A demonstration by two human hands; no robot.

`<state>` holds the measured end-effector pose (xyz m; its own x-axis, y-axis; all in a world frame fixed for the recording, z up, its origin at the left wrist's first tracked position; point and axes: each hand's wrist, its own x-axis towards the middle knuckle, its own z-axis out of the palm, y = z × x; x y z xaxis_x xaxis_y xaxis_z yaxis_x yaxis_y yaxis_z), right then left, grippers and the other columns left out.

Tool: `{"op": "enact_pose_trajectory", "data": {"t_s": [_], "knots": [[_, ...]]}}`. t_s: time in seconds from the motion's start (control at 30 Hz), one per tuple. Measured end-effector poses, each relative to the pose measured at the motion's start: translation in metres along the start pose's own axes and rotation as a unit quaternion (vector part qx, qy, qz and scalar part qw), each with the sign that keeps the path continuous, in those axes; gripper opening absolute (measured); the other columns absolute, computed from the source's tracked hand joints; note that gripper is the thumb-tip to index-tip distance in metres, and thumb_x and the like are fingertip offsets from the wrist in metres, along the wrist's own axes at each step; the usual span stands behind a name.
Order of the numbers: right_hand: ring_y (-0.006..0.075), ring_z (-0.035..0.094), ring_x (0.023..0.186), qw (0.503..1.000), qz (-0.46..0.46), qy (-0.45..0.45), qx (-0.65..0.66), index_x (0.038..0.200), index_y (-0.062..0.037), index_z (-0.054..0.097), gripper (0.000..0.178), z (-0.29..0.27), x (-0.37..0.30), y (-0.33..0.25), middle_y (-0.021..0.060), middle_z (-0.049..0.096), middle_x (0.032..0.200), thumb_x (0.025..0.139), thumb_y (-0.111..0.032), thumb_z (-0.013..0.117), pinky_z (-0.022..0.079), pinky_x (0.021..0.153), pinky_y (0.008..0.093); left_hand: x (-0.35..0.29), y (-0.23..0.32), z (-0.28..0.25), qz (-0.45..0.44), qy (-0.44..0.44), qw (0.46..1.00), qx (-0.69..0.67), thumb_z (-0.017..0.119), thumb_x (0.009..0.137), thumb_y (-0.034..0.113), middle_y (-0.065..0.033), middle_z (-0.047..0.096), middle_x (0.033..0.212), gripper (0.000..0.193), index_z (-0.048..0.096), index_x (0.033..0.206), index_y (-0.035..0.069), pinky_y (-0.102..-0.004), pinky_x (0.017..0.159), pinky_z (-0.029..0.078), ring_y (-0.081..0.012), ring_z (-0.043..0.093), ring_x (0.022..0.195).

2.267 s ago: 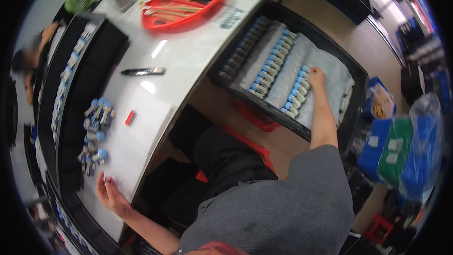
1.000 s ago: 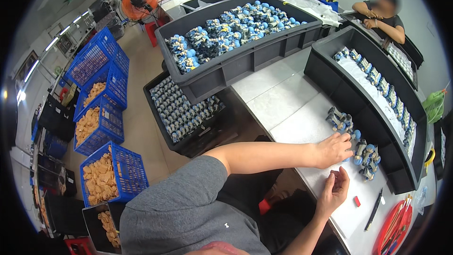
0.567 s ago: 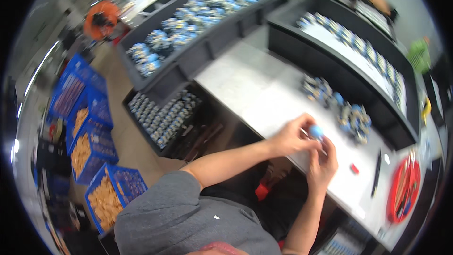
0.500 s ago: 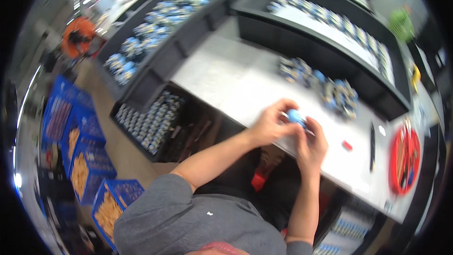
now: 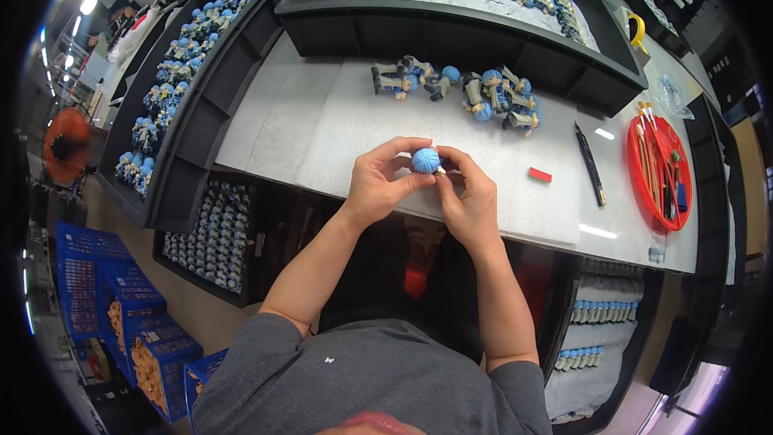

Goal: Assembling small toy figurines with blue hair at a factory workstation.

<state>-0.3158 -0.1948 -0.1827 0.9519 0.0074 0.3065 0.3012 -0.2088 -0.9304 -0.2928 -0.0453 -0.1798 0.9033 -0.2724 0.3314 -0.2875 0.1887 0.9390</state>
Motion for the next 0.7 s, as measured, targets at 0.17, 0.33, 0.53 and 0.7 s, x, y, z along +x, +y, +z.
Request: {"op": "enact_pose_trajectory", "data": {"t_s": [0.17, 0.33, 0.53, 0.7], "knots": [[0.0170, 0.063, 0.080, 1.000, -0.001, 0.002, -0.010, 0.109, 0.0001, 0.056, 0.030, 0.001, 0.000, 0.000, 0.0120, 0.063, 0.092, 0.080, 0.005, 0.056, 0.049, 0.071, 0.0269, 0.000, -0.003, -0.001, 0.029, -0.012, 0.999, 0.005, 0.069, 0.072, -0.005, -0.0076, 0.060, 0.101, 0.039, 0.058, 0.110, 0.000, -0.0277, 0.081, 0.049, -0.0138, 0.058, 0.093], [0.0151, 0.062, 0.078, 1.000, 0.013, -0.002, 0.014, 0.111, 0.0003, 0.055, 0.031, 0.000, 0.000, -0.002, 0.0114, 0.063, 0.091, 0.081, -0.003, 0.062, 0.048, 0.070, 0.0259, 0.007, 0.003, 0.000, -0.063, 0.076, 0.989, -0.111, 0.065, 0.080, 0.004, -0.0066, 0.061, 0.095, 0.035, 0.055, 0.113, 0.000, -0.0240, 0.072, 0.050, -0.0114, 0.058, 0.083], [0.0132, 0.061, 0.076, 1.000, 0.009, -0.009, 0.014, 0.111, 0.0002, 0.055, 0.034, 0.000, 0.001, -0.005, 0.0103, 0.062, 0.090, 0.080, -0.009, 0.066, 0.048, 0.068, 0.0246, 0.012, 0.002, -0.008, -0.147, 0.067, 0.972, -0.171, 0.052, 0.091, 0.021, -0.0062, 0.061, 0.097, 0.035, 0.052, 0.120, 0.001, -0.0263, 0.072, 0.050, -0.0116, 0.059, 0.083], [0.0131, 0.059, 0.078, 1.000, 0.009, -0.010, 0.024, 0.112, 0.0011, 0.054, 0.036, -0.001, 0.001, -0.004, 0.0096, 0.062, 0.089, 0.080, -0.010, 0.067, 0.048, 0.070, 0.0244, 0.012, -0.001, -0.010, -0.146, 0.060, 0.968, -0.192, 0.045, 0.095, 0.027, -0.0057, 0.061, 0.098, 0.037, 0.052, 0.120, 0.001, -0.0268, 0.074, 0.049, -0.0117, 0.058, 0.085]]}}
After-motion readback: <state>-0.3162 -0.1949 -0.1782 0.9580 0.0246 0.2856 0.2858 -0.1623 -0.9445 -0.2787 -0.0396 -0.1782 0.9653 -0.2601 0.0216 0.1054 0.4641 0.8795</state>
